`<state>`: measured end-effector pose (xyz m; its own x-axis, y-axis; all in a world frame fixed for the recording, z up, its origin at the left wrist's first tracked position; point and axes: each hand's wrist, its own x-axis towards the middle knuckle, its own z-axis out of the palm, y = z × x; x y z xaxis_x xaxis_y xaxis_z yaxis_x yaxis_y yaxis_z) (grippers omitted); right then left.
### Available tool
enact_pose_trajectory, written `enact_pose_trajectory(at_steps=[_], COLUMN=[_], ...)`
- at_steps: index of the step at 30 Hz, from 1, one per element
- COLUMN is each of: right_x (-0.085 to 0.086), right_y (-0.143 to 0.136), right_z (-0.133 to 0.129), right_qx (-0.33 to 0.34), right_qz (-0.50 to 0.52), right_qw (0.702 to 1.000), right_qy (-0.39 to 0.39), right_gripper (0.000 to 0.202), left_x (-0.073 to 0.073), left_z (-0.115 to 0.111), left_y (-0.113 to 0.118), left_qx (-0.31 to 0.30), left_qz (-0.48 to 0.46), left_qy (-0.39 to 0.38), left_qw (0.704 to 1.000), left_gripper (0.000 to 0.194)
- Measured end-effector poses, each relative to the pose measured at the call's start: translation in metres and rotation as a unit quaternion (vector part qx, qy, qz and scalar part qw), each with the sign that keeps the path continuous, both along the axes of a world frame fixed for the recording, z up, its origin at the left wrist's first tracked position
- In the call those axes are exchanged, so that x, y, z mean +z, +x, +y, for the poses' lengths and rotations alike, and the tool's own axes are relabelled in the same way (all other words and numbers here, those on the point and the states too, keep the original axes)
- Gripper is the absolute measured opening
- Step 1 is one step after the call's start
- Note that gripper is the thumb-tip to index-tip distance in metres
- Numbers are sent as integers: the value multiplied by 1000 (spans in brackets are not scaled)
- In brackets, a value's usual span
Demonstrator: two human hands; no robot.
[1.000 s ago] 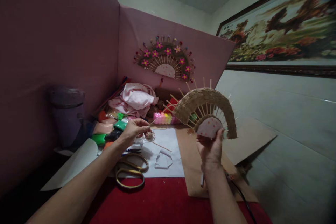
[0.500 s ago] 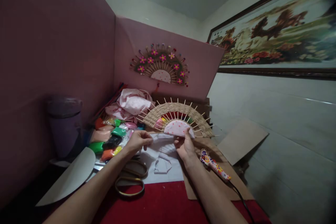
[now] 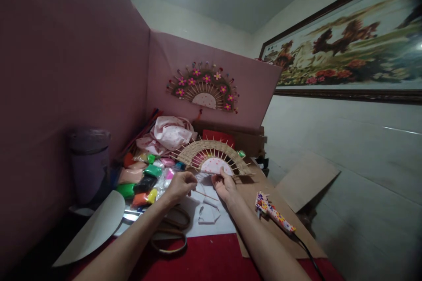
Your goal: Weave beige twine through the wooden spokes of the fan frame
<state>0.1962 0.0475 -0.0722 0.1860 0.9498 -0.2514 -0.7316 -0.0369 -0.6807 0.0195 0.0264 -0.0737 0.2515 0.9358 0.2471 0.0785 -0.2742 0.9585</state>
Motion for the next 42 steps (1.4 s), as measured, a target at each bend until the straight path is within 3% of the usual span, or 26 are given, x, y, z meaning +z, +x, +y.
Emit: enact_pose_trajectory(at_steps=[8, 11, 13, 16, 19, 23, 27, 34, 39, 42], right_x=[9, 13, 15, 14, 10, 7, 4, 3, 5, 3], right_y=[-8, -20, -28, -36, -37, -35, -34, -33, -31, -30], right_z=[-21, -37, -45, -53, -57, -60, -57, -56, -55, -54], right_qx=[11, 22, 12, -62, -88, -66, -57, -54, -67, -69], right_qz=[-160, -253, -446, -565, -611, -653, -667, -648, -683, -701], right_qw=[986, 967, 884, 784, 730, 673, 657, 677, 645, 636], right_qy=[-47, -1, 138, 249, 294, 340, 346, 346, 335, 314], right_gripper=[12, 8, 7, 10, 11, 13, 14, 15, 13, 9], left_x=[10, 16, 20, 21, 18, 11, 8, 4, -1, 4], left_z=[-4, -8, -11, -13, -12, -10, -10, -9, -7, -11], left_y=[1, 1, 1, 1, 3, 6, 7, 6, 7, 5], left_qx=[30, 32, 30, 24, 15, 25, 35, 31, 38, 74], left_qz=[-45, -98, -130, -154, -155, -140, -108, -73, -42, 14], left_qy=[-44, -72, -79, -77, -58, -7, 27, 67, 87, 122], left_qw=[998, 992, 988, 985, 986, 990, 993, 995, 995, 990], left_gripper=[14, 21, 26, 36, 40, 39, 38, 33, 27, 22])
